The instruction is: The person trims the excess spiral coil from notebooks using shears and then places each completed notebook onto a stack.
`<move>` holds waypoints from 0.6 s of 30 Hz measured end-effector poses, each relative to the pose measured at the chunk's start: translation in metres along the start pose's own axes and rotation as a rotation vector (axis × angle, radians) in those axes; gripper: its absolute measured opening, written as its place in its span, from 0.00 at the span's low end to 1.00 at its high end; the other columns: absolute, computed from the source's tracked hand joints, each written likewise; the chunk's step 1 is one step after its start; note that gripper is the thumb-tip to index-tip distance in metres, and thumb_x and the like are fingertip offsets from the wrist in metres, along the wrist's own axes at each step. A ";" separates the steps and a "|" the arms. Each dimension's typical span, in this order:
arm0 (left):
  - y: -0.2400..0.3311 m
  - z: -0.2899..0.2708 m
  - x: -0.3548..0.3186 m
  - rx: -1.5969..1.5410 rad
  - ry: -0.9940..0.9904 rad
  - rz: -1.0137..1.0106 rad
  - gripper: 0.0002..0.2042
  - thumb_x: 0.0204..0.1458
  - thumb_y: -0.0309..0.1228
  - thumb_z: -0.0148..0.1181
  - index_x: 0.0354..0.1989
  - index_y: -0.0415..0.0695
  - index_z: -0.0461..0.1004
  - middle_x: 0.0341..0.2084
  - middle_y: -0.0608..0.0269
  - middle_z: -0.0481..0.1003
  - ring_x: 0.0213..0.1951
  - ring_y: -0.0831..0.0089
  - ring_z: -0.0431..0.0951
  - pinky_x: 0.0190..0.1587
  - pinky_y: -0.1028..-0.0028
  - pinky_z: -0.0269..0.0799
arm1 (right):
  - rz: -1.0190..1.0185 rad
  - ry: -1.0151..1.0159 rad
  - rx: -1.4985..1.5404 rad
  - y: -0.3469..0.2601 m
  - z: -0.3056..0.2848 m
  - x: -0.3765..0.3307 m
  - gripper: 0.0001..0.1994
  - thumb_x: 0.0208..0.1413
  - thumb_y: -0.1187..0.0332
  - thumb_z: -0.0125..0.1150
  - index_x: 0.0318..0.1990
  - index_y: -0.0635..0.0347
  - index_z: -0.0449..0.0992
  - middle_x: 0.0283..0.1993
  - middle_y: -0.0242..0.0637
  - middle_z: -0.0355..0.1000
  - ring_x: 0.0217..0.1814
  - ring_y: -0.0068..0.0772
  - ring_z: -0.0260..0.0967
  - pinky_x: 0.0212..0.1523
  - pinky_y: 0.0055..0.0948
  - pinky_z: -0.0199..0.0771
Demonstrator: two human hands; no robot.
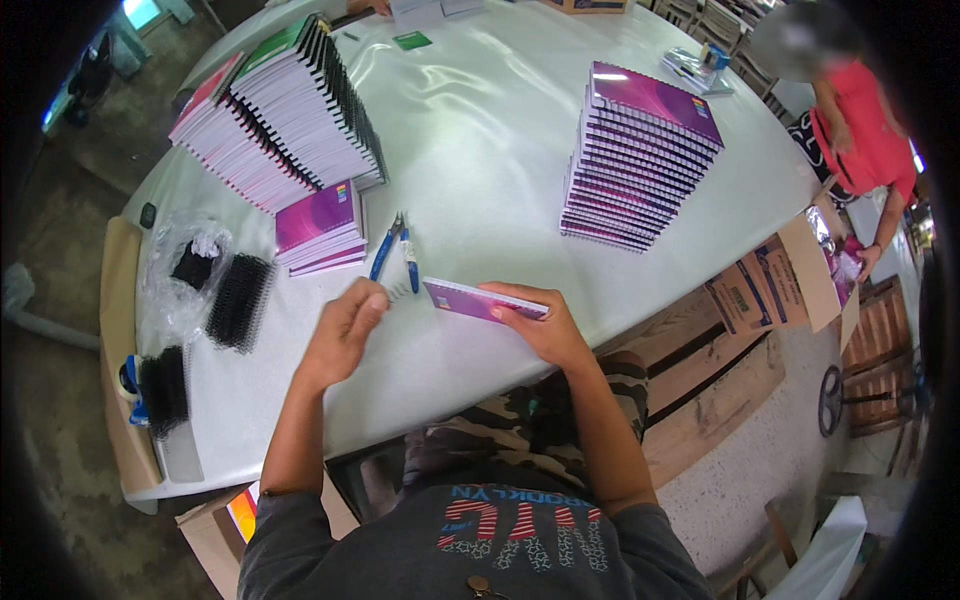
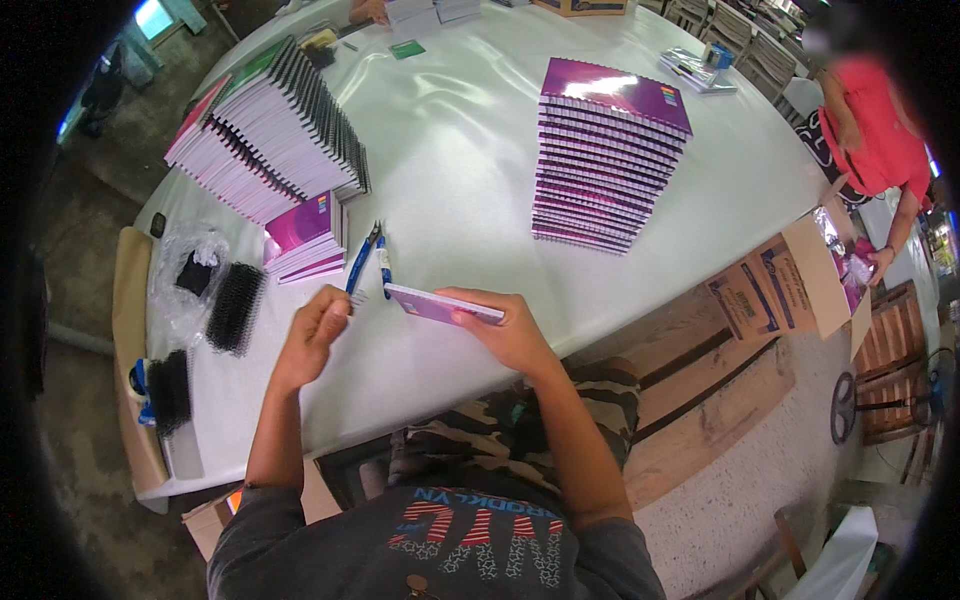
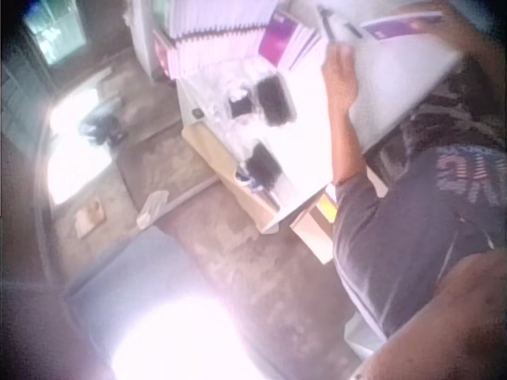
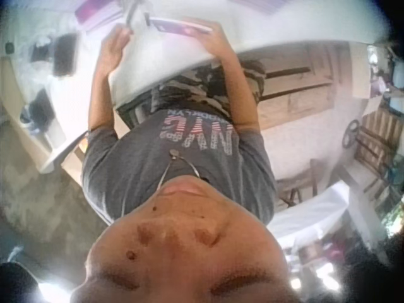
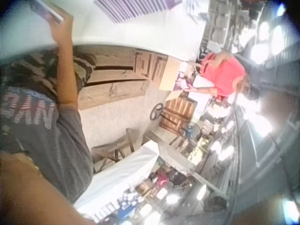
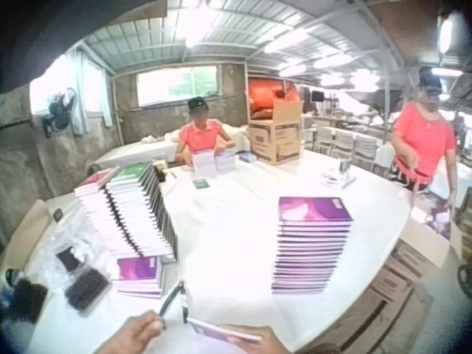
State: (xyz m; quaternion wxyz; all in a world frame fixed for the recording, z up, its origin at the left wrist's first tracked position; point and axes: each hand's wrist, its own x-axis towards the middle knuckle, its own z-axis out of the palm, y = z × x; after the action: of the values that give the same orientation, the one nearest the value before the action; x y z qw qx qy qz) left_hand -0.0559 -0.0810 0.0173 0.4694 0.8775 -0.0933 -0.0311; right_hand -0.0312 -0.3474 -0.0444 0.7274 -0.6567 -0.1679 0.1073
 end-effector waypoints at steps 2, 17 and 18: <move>-0.005 0.007 0.007 -0.108 -0.057 -0.057 0.13 0.60 0.39 0.46 0.31 0.40 0.66 0.21 0.67 0.64 0.26 0.78 0.61 0.32 0.77 0.61 | -0.008 -0.007 -0.002 0.001 0.003 0.001 0.14 0.53 0.77 0.56 0.48 0.62 0.74 0.43 0.33 0.75 0.42 0.20 0.67 0.46 0.20 0.67; -0.015 -0.001 0.058 -0.070 -0.188 -0.022 0.11 0.56 0.36 0.55 0.28 0.41 0.68 0.18 0.74 0.62 0.22 0.85 0.59 0.24 0.81 0.55 | 0.006 0.061 0.068 0.004 0.003 0.003 0.16 0.53 0.78 0.56 0.51 0.65 0.72 0.47 0.35 0.73 0.47 0.22 0.67 0.52 0.22 0.65; -0.015 -0.003 0.062 -0.052 -0.205 -0.024 0.11 0.56 0.36 0.55 0.28 0.41 0.68 0.18 0.73 0.63 0.21 0.84 0.60 0.24 0.81 0.57 | 0.003 0.062 0.071 0.003 0.003 0.004 0.16 0.53 0.77 0.56 0.51 0.65 0.71 0.47 0.35 0.73 0.47 0.22 0.66 0.52 0.22 0.65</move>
State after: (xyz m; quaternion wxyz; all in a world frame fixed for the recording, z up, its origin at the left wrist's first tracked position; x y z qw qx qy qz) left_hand 0.0075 -0.0822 0.0091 0.4795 0.8583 -0.1297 -0.1287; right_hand -0.0286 -0.3425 -0.0467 0.7549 -0.6337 -0.1403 0.0936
